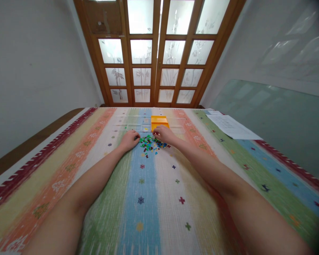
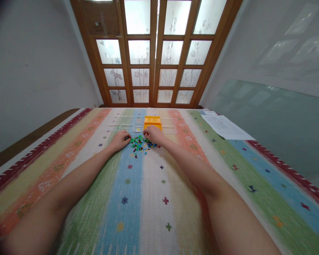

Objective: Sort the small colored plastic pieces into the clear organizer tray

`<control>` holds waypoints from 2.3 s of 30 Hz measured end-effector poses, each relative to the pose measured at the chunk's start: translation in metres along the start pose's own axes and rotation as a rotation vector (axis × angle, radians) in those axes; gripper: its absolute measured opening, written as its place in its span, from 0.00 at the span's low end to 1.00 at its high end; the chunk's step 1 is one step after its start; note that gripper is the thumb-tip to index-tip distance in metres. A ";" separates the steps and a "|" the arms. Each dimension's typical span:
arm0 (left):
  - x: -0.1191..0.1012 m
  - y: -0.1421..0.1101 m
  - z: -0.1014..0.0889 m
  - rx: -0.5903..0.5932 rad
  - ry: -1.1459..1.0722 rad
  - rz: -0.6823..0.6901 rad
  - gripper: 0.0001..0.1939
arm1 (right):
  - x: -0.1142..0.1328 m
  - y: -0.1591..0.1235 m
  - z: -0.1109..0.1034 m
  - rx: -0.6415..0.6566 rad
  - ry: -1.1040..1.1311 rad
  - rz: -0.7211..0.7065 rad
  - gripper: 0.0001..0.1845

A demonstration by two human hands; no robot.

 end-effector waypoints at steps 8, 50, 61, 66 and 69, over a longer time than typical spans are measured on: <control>0.000 0.000 -0.001 -0.008 0.001 0.018 0.08 | -0.022 -0.034 -0.005 0.045 -0.033 0.036 0.09; -0.002 0.000 -0.002 0.013 -0.006 -0.011 0.07 | -0.076 -0.014 0.004 -0.293 0.246 0.460 0.15; 0.001 0.000 0.000 0.012 -0.022 -0.013 0.07 | -0.099 -0.015 0.012 -0.277 0.143 0.544 0.15; 0.002 0.001 0.002 0.021 -0.025 -0.004 0.07 | -0.107 -0.019 0.009 -0.288 0.148 0.555 0.16; 0.001 0.001 0.001 0.020 -0.013 0.009 0.07 | -0.110 -0.019 0.002 -0.303 0.161 0.530 0.16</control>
Point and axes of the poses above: each hand's wrist, its own y-axis towards the middle knuckle, its own z-axis out of the palm, x = y × z, the point moved 6 cm from there along y, towards the middle knuckle, and after that the axes turned 5 degrees about -y, right-handed, at the moved point
